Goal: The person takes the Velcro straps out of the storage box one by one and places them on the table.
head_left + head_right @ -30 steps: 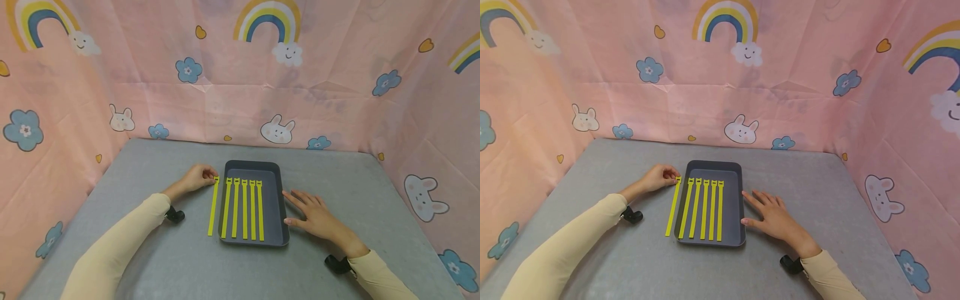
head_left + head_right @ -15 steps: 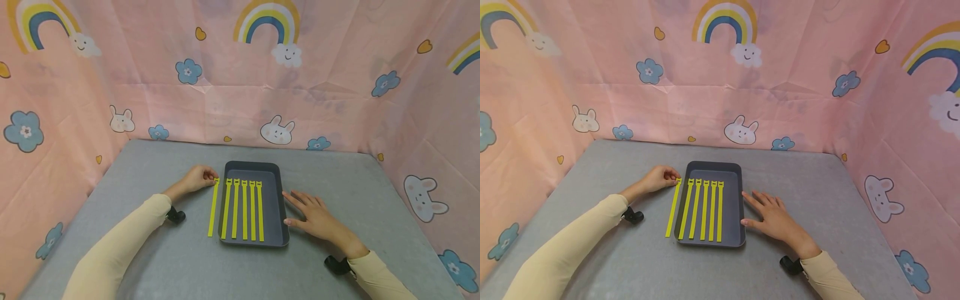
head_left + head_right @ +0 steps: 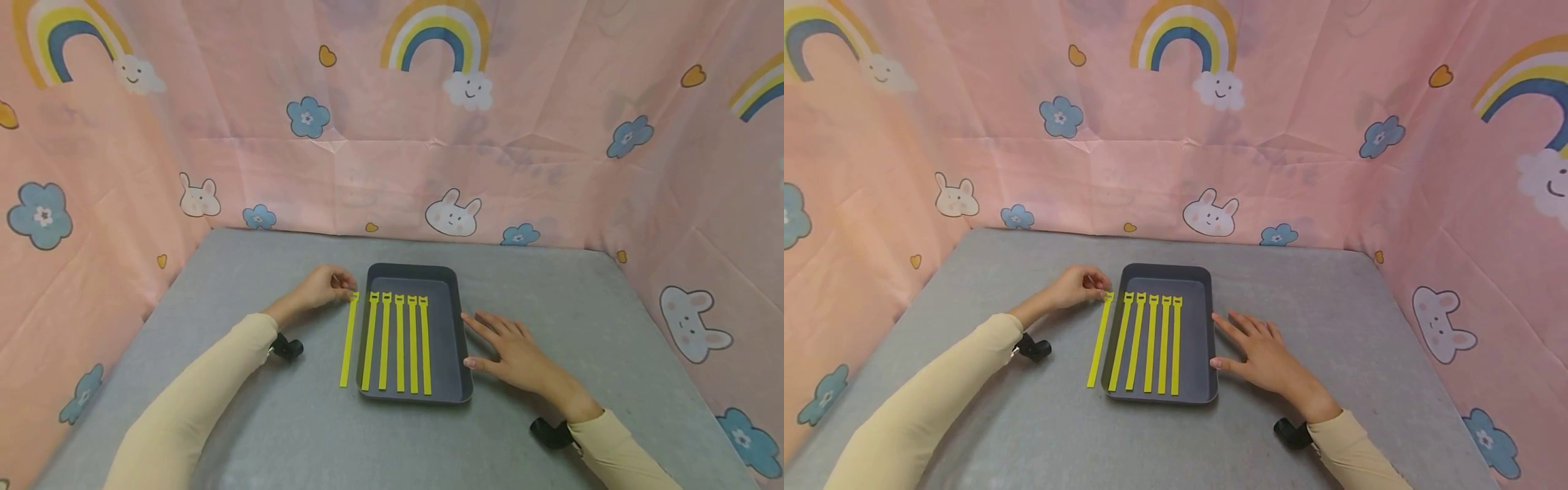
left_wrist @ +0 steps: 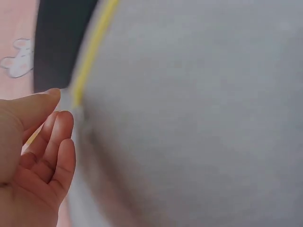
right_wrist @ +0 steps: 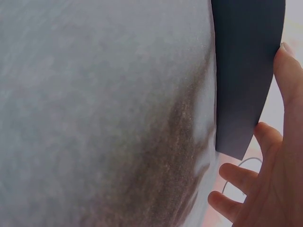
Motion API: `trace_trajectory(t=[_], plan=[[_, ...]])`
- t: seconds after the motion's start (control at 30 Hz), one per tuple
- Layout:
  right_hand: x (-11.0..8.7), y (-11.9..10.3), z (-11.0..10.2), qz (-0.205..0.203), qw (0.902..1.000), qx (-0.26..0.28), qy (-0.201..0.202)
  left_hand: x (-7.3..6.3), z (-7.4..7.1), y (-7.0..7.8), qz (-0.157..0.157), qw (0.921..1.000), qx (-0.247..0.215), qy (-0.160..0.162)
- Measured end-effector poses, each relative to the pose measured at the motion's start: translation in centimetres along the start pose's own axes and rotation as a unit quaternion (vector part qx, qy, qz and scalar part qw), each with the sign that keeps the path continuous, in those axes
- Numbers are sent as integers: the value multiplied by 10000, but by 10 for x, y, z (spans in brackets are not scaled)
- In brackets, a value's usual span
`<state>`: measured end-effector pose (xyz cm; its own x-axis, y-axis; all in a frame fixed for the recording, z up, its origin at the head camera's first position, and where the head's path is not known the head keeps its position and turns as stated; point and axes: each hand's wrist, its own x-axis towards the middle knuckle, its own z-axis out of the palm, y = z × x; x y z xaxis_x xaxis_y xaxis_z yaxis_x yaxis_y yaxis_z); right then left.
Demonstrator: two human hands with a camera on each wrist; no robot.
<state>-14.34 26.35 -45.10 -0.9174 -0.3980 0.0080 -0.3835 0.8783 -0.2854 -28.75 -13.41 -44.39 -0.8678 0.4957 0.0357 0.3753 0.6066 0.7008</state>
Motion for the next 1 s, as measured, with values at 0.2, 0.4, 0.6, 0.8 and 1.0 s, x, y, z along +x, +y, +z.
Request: trace_trajectory(t=[0.2, 0.4, 0.6, 0.8, 1.0], plan=[[-1, 0, -1, -37, 10000, 79, -17, 6, -21, 21, 277, 9991, 70, 301], [-1, -1, -3, -81, 9999, 89, 3, 8, -28, 35, 334, 9990, -23, 304], [-1, -2, -3, -55, 10000, 69, -26, 12, -26, 41, 445, 9985, -107, 290], [0, -2, -2, -56, 9999, 117, -40, 19, -21, 49, 509, 9984, -157, 201], [0, -2, -2, -34, 9999, 97, -55, 27, -13, 62, 625, 9978, -204, 103]])
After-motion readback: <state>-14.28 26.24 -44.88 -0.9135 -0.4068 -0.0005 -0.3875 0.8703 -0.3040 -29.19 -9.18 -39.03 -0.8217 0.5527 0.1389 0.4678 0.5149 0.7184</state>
